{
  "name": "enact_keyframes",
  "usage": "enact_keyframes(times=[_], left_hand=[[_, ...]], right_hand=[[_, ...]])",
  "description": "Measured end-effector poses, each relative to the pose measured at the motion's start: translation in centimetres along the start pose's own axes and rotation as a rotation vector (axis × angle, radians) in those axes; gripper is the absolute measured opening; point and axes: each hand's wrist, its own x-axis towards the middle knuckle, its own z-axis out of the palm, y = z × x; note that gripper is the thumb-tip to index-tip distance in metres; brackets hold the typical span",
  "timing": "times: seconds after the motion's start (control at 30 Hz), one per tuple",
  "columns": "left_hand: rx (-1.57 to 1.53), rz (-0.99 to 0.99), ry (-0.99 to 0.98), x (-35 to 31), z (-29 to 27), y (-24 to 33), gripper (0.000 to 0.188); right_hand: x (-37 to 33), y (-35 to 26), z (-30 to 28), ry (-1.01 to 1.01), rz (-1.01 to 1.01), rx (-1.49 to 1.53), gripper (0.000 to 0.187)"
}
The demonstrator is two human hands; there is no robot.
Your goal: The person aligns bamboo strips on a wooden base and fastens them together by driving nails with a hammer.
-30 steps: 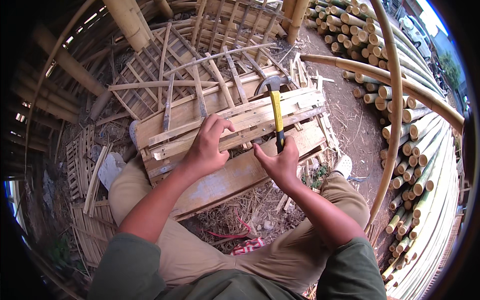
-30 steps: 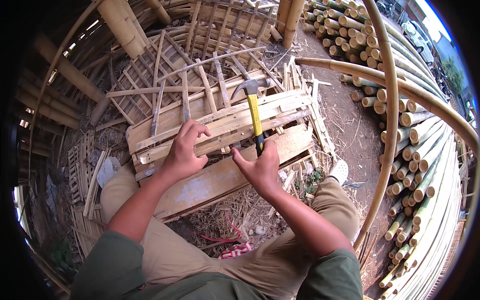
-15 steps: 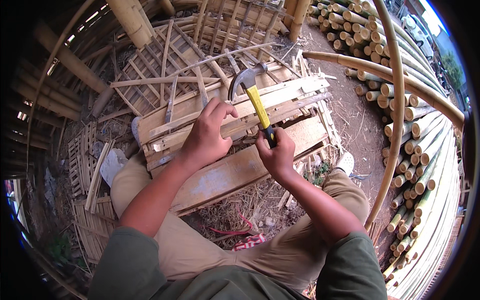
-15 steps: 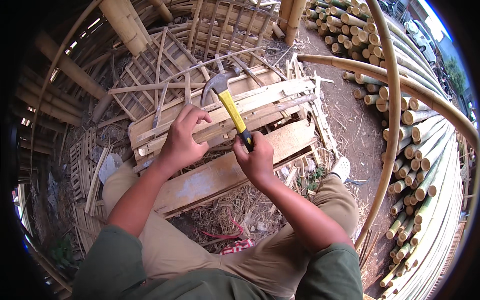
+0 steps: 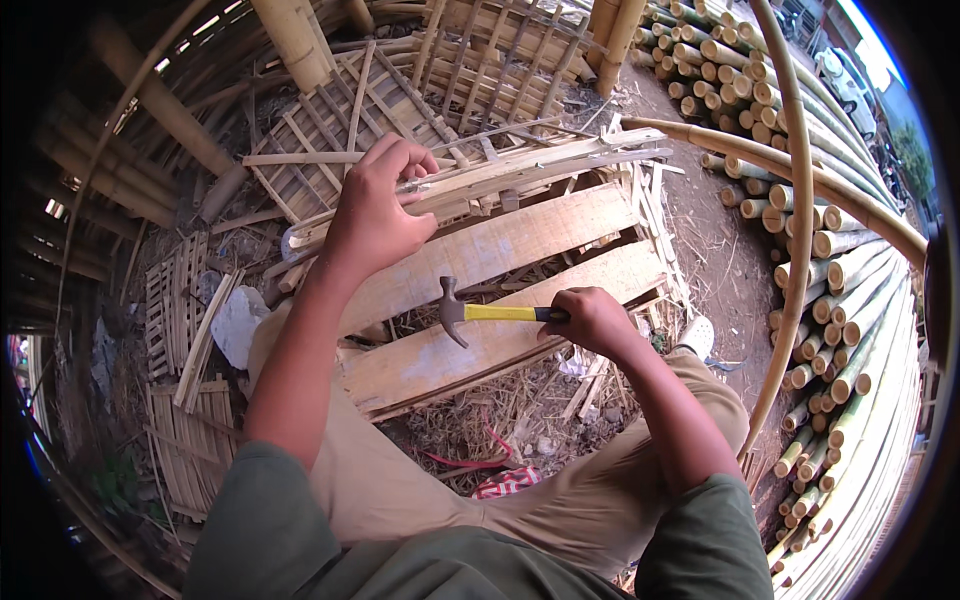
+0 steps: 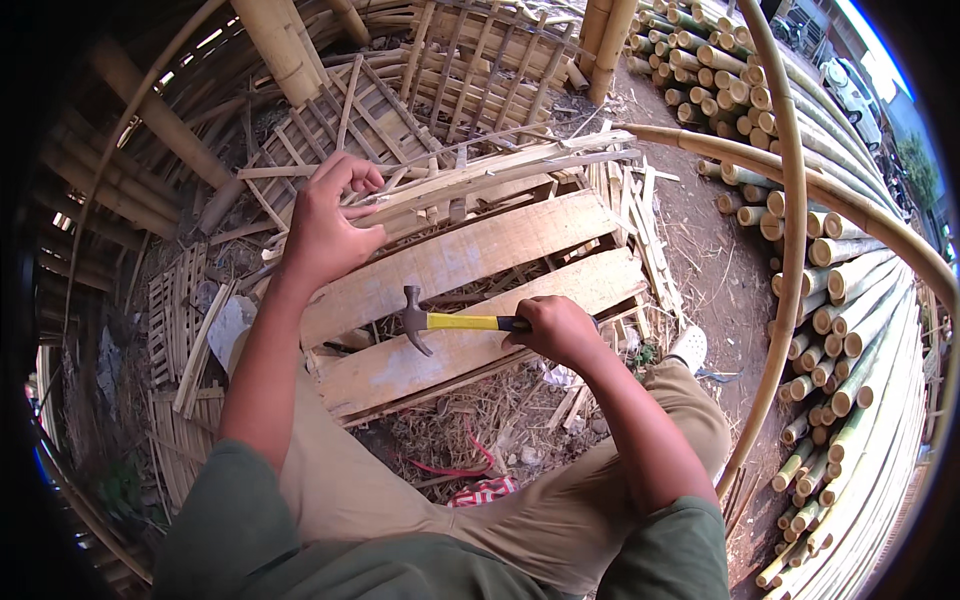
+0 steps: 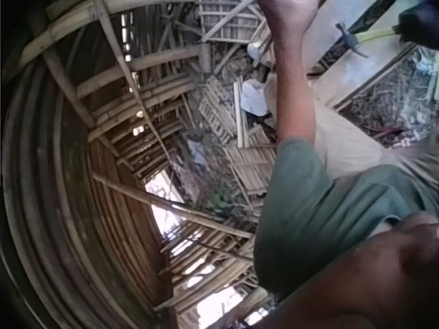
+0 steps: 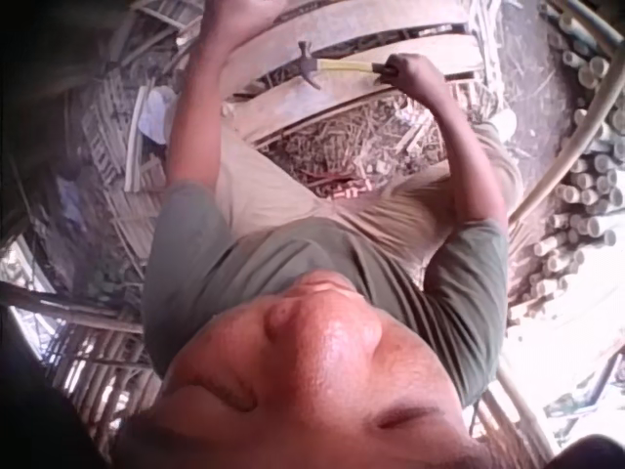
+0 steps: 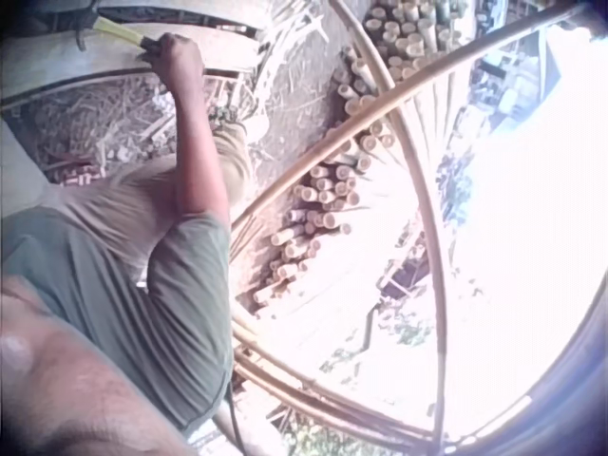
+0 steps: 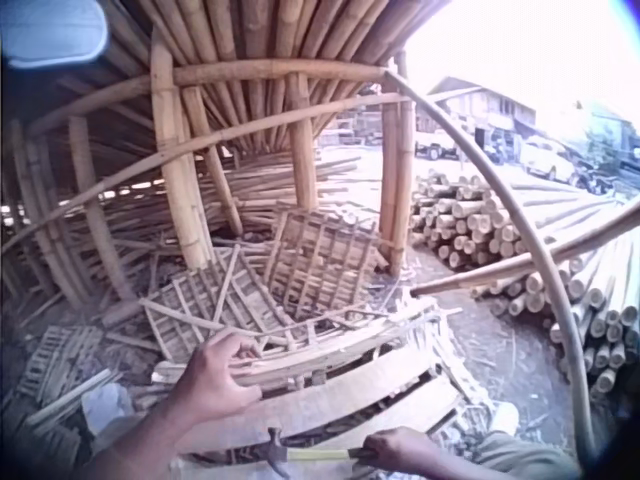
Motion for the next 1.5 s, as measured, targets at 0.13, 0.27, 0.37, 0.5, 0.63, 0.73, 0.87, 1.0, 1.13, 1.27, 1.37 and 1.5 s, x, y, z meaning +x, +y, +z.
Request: enact_keyframes(times=[0.13, 0.27, 0.37, 0.5, 0.63, 0.73, 0.87, 1.0, 1.13, 1.27, 1.37, 1.5], left_hand=[[-0.01, 0.022, 0.028, 0.0, 0.2, -0.1, 0.037], [-0.016, -0.021, 0.007, -0.4, 0.0, 0.2, 0.037], [-0.015, 0.013, 0.039, -0.4, 0.3, 0.1, 0.037], [-0.024, 0.016, 0.044, -0.8, 0.3, -0.1, 0.037], [-0.032, 0.024, 0.041, -1.1, 0.6, 0.0, 0.036], [-0.054, 0.022, 0.048, -1.4, 0.5, -0.2, 0.036], [-0.063, -0.013, 0.058, -2.0, -0.2, -0.5, 0.036], [-0.049, -0.027, 0.076, -2.4, -0.7, -0.8, 0.038], [-0.04, -0.056, 0.083, -2.8, -1.5, -1.2, 0.038], [-0.037, -0.063, 0.082, -3.0, -1.8, -1.3, 0.037], [-0.034, -0.05, 0.09, -3.0, -1.8, -1.6, 0.037], [-0.025, -0.03, 0.081, -3.0, -1.7, -1.8, 0.036]], right_hand=[[0.5, 0.6, 0.9, 0.03, -0.085, -0.081, 0.036], [1.2, -0.3, -0.7, 0.015, -0.206, -0.272, 0.04], [2.7, -1.4, -0.3, 0.482, -0.139, -0.092, 0.043], [5.0, -5.5, -1.4, 1.103, -0.165, -0.279, 0.069], [6.8, -7.0, -1.9, 1.188, -0.1, -0.257, 0.095], [7.8, -6.6, -1.7, 1.132, -0.015, -0.239, 0.112], [8.7, -5.9, -1.6, 1.117, -0.002, -0.316, 0.111], [9.9, -5.5, -1.6, 1.158, -0.161, -0.183, 0.102], [10.2, -6.0, -1.5, 1.085, -0.186, -0.179, 0.08], [10.9, -6.1, -1.2, 1.093, -0.219, -0.163, 0.077], [11.0, -6.1, -1.4, 1.096, -0.242, -0.152, 0.073], [11.0, -5.8, -1.7, 1.076, -0.26, -0.175, 0.071]])
